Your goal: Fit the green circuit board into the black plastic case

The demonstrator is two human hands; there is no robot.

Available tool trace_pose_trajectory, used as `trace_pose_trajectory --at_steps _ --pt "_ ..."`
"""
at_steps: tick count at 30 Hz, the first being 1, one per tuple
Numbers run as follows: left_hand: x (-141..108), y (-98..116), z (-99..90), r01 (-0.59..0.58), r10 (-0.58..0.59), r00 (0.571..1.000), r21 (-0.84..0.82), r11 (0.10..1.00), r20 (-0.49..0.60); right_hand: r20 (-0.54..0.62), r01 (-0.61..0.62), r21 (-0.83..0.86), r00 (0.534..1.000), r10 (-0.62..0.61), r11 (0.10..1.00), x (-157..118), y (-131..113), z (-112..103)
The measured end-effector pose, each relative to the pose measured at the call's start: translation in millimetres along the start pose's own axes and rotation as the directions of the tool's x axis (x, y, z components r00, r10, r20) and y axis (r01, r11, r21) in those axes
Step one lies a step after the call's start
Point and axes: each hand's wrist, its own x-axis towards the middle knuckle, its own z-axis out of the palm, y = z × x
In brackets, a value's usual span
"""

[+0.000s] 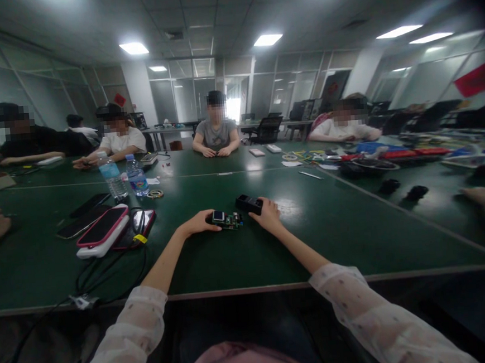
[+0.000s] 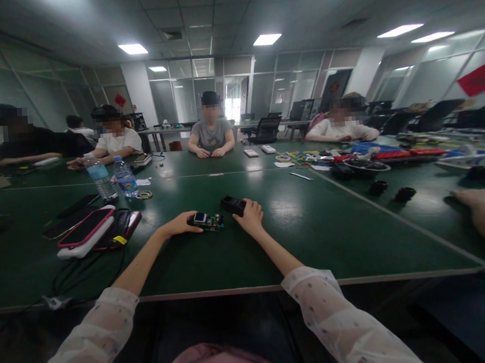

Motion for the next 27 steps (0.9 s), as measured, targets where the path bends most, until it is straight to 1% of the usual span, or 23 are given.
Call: trace_pose_trajectory --at_steps 3,6,8,10,12,14,15,19,22,24,27 --pt "0.8 -1.2 -0.8 -0.008 0.007 1.000 -0.057 0.998 -0.009 -0.098 0.060 0.010 0.993 -0.059 0.998 -2.7 -13.1 -9.3" --pt "2.4 -3.7 -1.7 -0.026 0.024 1.000 -0.136 0.990 -0.014 -0.141 0.224 0.086 0.967 -0.211 0.971 -5.7 -28.9 -21.2" --pt "3.5 -5.7 -1.9 -0.033 0.029 0.999 -0.190 0.981 -0.023 -0.079 0.330 0.071 0.943 -0.324 0.941 -8.8 -35.6 -24.4" --pt "4.5 -7.5 -2.1 -0.039 0.030 0.999 -0.231 0.972 -0.040 -0.024 0.362 0.004 0.932 -0.362 0.932 -11.4 -35.8 -22.0" --pt "5.1 -9.2 -2.5 -0.043 0.031 0.998 -0.245 0.968 -0.050 0.019 0.342 -0.055 0.940 -0.341 0.938 -12.1 -29.2 -15.7" --pt "5.7 -10.9 -3.1 -0.045 0.032 0.998 -0.247 0.968 -0.059 0.011 0.233 -0.071 0.972 -0.233 0.970 -10.4 -18.4 -8.6" --pt "6.0 -11.8 -3.4 -0.046 0.032 0.998 -0.246 0.968 -0.060 0.022 0.208 -0.051 0.978 -0.207 0.977 -9.0 -12.8 -5.4" --pt "6.7 -13.1 -3.6 -0.045 0.023 0.996 -0.256 0.966 -0.086 0.032 0.195 0.066 0.980 -0.197 0.979 -4.2 0.8 1.5" --pt "6.6 -10.5 -1.4 -0.033 -0.008 0.990 -0.291 0.956 -0.138 0.030 0.156 0.127 0.987 -0.161 0.980 -3.7 -0.1 1.2" --pt "6.6 -8.0 1.0 -0.031 -0.038 0.983 -0.359 0.933 -0.182 0.003 0.128 0.169 0.992 -0.130 0.977 -4.1 -4.2 -0.7" --pt "7.5 -6.4 4.3 -0.013 -0.114 0.974 -0.548 0.837 -0.198 -0.061 0.093 0.249 0.995 -0.081 0.964 -4.7 -13.9 -4.8"
